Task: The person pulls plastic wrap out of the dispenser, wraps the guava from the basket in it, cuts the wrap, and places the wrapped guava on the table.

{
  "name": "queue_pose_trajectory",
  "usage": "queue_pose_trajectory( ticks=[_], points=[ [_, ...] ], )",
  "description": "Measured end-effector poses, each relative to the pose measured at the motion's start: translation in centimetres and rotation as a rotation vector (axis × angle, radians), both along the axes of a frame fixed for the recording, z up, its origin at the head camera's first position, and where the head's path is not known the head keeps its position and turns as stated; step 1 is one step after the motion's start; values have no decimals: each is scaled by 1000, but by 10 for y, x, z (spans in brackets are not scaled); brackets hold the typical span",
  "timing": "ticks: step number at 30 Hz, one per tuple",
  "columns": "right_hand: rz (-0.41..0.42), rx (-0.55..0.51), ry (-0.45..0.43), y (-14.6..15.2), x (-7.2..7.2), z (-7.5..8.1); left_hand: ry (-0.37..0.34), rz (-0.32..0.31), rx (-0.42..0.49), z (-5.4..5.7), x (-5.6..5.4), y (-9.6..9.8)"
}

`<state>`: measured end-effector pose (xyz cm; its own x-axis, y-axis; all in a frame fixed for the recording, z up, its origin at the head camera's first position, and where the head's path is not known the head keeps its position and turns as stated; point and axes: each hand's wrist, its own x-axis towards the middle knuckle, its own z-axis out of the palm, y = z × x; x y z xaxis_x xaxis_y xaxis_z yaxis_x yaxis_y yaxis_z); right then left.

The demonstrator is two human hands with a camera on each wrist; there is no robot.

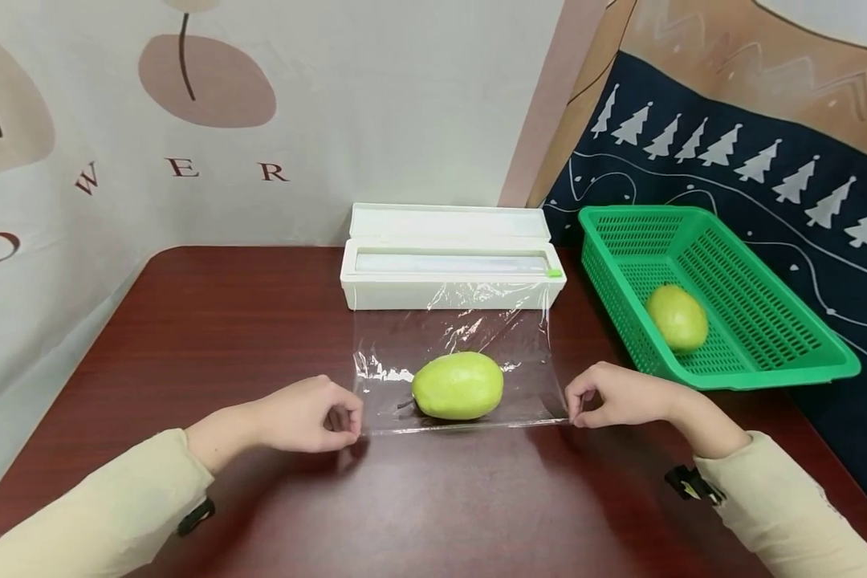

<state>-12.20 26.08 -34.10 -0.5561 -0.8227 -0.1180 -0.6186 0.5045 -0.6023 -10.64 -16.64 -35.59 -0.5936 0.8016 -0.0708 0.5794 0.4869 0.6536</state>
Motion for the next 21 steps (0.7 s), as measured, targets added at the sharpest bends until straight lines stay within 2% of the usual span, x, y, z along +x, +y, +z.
queue_pose_trajectory(
  ticks=[13,21],
  points=[
    [-58,-8,0,2,-11,14,96,69,15,7,-4,0],
    [-144,-14,23,2,-16,17,168,117,32,8,-11,0]
  ],
)
